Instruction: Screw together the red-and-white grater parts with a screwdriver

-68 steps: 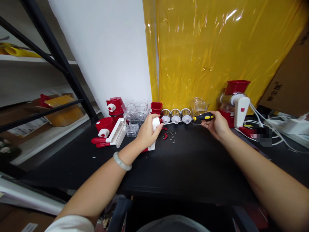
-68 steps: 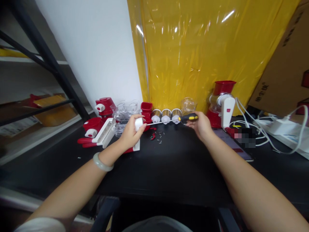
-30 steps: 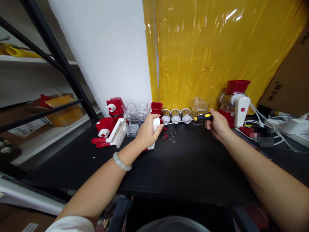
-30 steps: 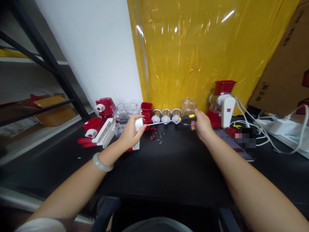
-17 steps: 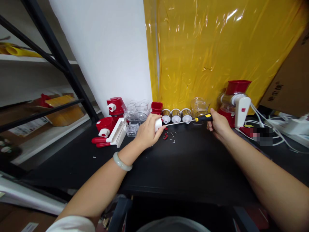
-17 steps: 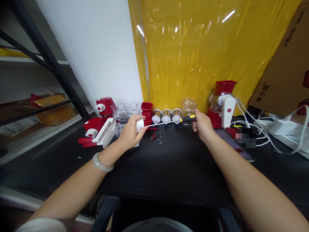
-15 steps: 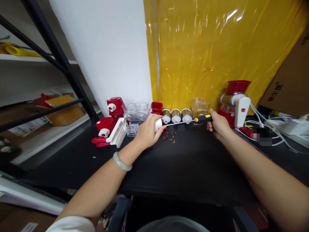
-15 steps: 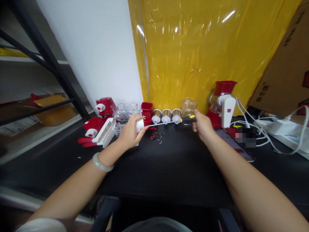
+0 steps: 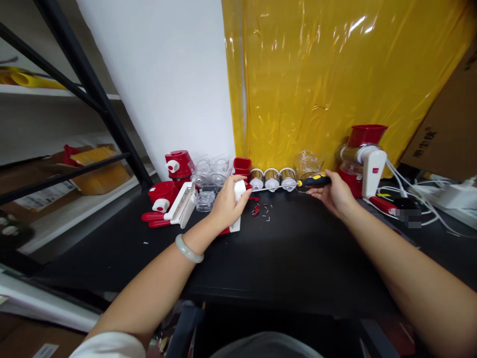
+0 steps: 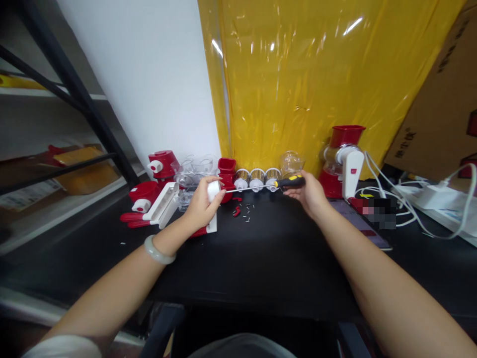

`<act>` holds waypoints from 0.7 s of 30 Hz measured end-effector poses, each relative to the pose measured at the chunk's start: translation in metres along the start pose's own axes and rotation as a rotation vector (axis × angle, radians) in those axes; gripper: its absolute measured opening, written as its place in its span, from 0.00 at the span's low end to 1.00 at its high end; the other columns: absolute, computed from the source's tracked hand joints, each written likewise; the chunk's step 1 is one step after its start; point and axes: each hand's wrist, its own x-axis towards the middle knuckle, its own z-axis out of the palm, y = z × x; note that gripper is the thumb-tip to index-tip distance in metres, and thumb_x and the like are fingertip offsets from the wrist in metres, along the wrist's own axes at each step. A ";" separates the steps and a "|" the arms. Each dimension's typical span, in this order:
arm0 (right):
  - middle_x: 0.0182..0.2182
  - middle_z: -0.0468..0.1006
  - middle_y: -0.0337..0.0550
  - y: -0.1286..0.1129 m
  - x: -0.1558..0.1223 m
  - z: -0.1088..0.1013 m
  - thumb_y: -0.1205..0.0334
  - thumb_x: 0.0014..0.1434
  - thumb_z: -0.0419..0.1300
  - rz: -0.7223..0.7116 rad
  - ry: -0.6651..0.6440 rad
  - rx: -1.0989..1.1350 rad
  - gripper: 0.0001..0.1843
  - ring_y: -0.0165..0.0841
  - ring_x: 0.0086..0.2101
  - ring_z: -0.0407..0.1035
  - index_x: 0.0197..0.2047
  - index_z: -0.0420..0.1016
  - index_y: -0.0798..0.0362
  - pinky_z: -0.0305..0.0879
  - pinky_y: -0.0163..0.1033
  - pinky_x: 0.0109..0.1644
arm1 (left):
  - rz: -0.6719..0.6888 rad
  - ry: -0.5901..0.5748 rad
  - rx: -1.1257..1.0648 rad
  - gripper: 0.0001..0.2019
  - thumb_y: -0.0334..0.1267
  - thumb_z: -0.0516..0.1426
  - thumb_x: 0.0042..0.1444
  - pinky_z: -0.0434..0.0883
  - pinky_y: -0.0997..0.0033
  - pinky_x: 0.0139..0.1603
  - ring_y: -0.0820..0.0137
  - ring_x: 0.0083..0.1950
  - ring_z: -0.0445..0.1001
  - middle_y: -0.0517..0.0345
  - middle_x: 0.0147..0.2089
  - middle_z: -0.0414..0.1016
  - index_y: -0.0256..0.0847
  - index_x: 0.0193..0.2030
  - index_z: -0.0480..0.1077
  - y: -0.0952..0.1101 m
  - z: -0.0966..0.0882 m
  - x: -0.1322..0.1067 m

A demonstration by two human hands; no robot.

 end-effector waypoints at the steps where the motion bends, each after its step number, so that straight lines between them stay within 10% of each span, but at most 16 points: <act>1: 0.21 0.76 0.42 -0.001 -0.001 0.000 0.61 0.66 0.49 -0.013 -0.010 0.015 0.09 0.31 0.17 0.70 0.36 0.67 0.52 0.67 0.32 0.22 | -0.009 0.003 -0.008 0.16 0.43 0.54 0.65 0.71 0.56 0.56 0.60 0.55 0.74 0.46 0.53 0.72 0.40 0.56 0.60 0.000 0.000 0.000; 21: 0.16 0.72 0.37 0.002 0.004 -0.002 0.59 0.70 0.50 -0.022 0.050 0.002 0.10 0.27 0.13 0.63 0.35 0.62 0.50 0.59 0.30 0.17 | 0.115 -0.034 0.076 0.17 0.43 0.54 0.65 0.73 0.56 0.53 0.59 0.53 0.73 0.46 0.52 0.71 0.39 0.57 0.60 0.005 -0.003 0.000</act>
